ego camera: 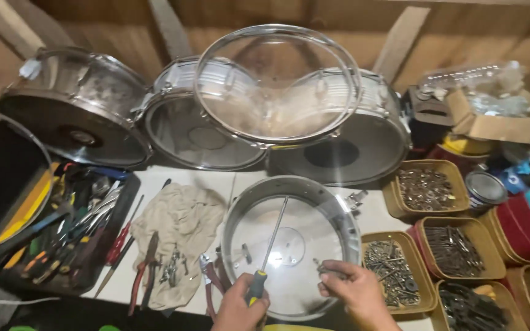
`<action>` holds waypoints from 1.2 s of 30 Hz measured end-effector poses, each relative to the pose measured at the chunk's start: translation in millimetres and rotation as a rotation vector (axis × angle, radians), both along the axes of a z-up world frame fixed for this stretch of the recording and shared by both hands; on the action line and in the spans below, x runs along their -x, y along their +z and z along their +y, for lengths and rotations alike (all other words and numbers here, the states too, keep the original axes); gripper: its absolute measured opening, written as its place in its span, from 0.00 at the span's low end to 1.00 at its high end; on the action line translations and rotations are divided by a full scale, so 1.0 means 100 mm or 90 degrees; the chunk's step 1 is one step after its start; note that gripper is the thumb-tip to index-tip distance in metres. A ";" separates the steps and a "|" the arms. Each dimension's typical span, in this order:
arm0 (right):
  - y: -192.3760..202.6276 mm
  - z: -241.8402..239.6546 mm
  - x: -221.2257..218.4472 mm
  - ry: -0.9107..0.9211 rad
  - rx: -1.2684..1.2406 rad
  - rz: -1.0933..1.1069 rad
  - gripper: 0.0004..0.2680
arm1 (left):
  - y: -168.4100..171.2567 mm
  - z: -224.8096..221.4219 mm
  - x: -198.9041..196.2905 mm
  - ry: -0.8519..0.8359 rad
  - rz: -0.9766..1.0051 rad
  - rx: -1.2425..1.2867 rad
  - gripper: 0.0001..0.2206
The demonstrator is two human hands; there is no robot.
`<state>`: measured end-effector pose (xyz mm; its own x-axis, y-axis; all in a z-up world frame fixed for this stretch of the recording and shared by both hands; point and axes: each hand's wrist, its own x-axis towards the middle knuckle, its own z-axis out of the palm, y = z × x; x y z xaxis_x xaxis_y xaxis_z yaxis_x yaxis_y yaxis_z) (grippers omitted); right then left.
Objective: Repairing a drum shell by installing hardware using a screwdriver and pliers
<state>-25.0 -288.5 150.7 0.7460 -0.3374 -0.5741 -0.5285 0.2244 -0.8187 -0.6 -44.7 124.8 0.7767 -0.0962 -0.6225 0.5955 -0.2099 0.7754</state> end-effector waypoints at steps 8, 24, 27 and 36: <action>-0.53 0.39 -0.11 0.129 -0.119 -0.072 0.12 | -0.30 -0.13 -0.15 0.049 -0.219 -0.048 0.07; -0.36 0.14 -0.24 -0.026 -0.151 0.024 0.15 | -0.68 1.11 -0.35 -0.037 0.114 -0.459 0.19; -0.49 0.13 -0.27 -0.024 -0.186 -0.009 0.15 | -1.40 1.05 -0.18 -0.096 0.045 -0.526 0.23; -0.88 -0.08 -0.23 -0.042 -0.360 -0.123 0.14 | -1.77 1.29 -0.08 0.052 -0.019 -0.603 0.20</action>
<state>-2.1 -296.0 63.2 0.8427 -0.0677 -0.5341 -0.3526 0.6804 -0.6425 7.5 84.4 -52.6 0.7753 0.4935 -0.3941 0.6190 -0.7175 0.3194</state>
